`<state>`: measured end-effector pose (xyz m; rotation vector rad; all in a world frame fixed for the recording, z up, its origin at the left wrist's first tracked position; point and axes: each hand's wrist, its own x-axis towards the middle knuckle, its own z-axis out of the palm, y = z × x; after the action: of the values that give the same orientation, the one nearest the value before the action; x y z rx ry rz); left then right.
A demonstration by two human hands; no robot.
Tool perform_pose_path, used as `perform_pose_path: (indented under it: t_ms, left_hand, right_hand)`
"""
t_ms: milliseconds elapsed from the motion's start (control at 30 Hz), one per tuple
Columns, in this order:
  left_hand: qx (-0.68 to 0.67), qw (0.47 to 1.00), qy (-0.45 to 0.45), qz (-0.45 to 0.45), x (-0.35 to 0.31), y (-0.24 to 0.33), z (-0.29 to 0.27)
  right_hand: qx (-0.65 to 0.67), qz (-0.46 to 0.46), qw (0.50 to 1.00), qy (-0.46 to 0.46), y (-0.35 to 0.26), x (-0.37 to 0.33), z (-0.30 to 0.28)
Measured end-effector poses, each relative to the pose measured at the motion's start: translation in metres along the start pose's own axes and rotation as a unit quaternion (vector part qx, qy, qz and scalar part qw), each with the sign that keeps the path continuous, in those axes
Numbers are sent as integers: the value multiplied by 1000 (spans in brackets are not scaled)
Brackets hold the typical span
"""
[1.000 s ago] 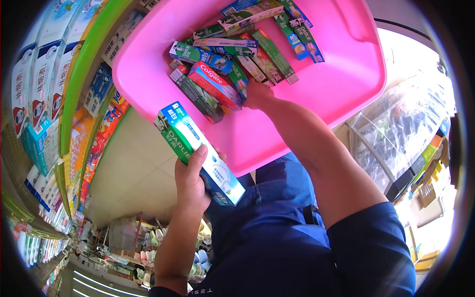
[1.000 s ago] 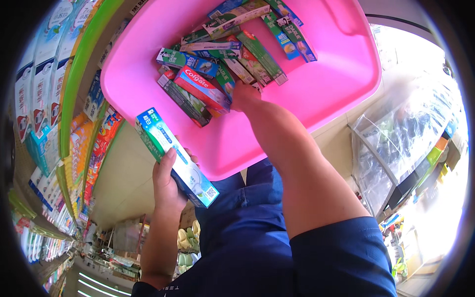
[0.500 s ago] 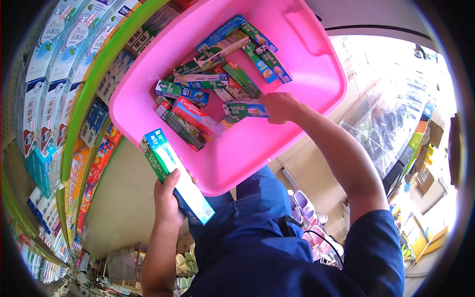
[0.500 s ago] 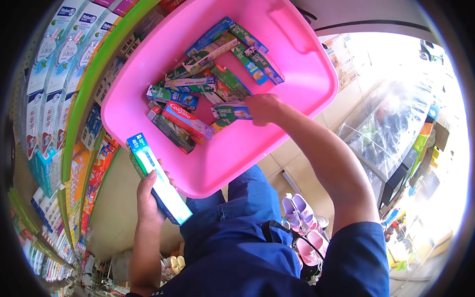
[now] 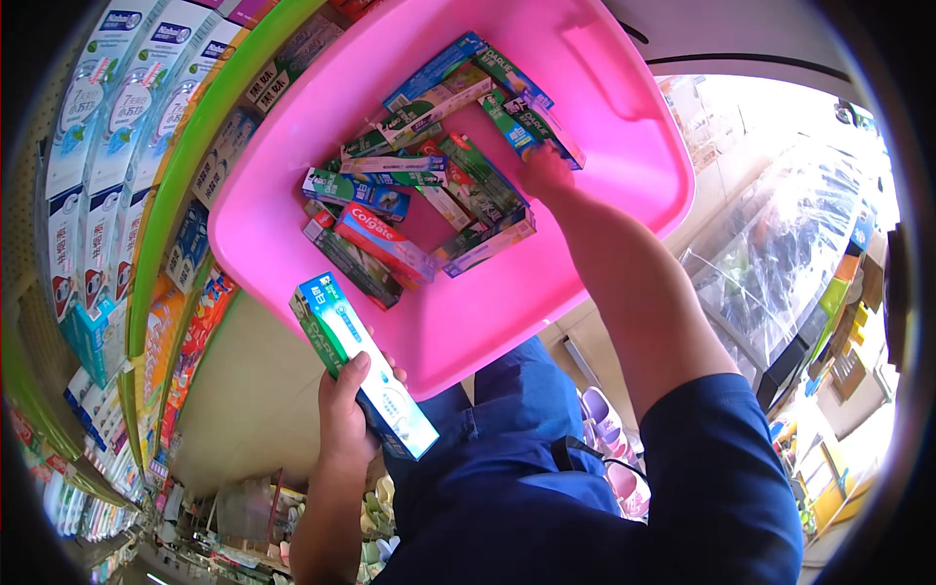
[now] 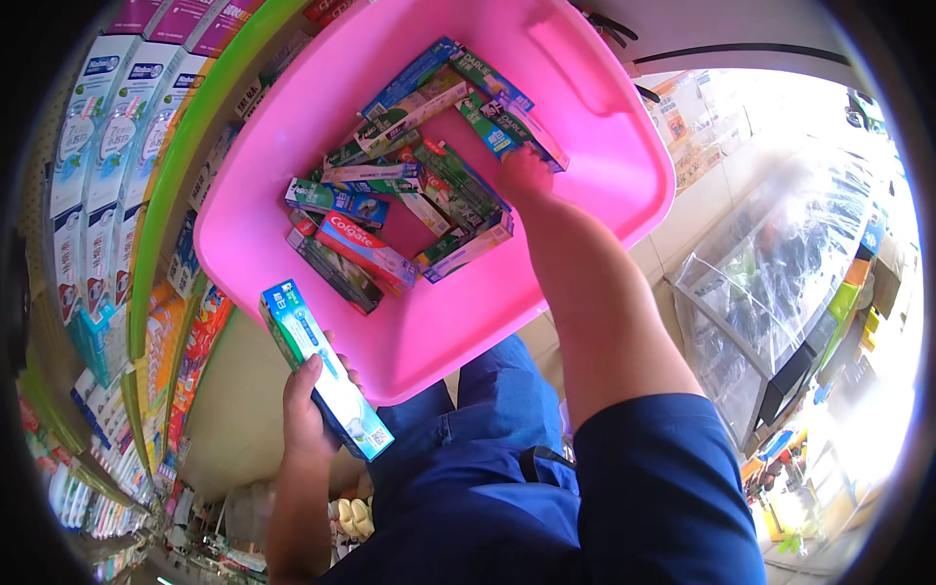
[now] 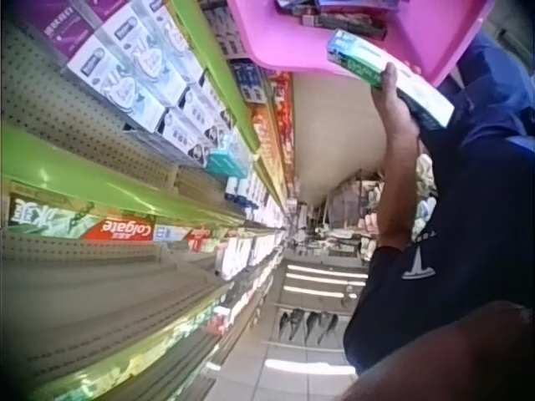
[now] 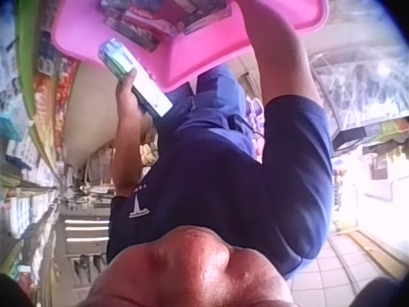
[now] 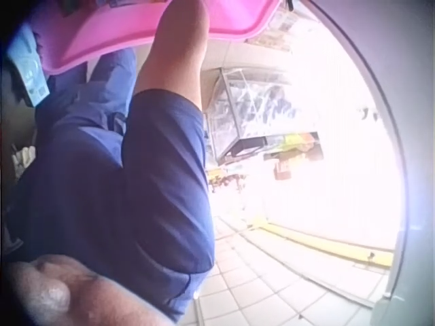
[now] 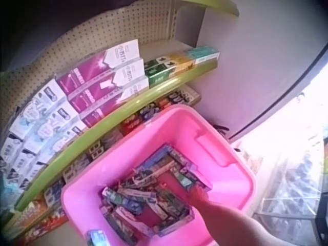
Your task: Organizing and stocking boxes of toothpaste on a retail shelf from a plastic bin.
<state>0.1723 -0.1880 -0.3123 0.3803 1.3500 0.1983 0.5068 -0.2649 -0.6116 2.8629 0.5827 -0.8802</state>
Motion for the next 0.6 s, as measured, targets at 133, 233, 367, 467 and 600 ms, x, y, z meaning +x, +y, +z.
perform_pose_path:
  t_ms: [133, 233, 367, 467, 600]
  left_hand:
    - [-19, 999, 16, -28, 7, -13, 6]
    - [-22, 999, 5, -37, 6, -15, 18]
    - [-17, 1000, 1, -16, -1, -9, 24]
    - [-21, 1000, -6, 3, -4, -5, 27]
    - [-32, 999, -19, 29, -8, 2, 30]
  right_hand:
    - [113, 47, 992, -32, -18, -8, 7]
    - [67, 15, 997, -33, -18, -8, -4]
    - [0, -23, 992, -121, -35, -27, -64]
    - [12, -36, 992, -124, -35, -47, -101]
    - [165, -187, 966, -70, -18, -111, -156]
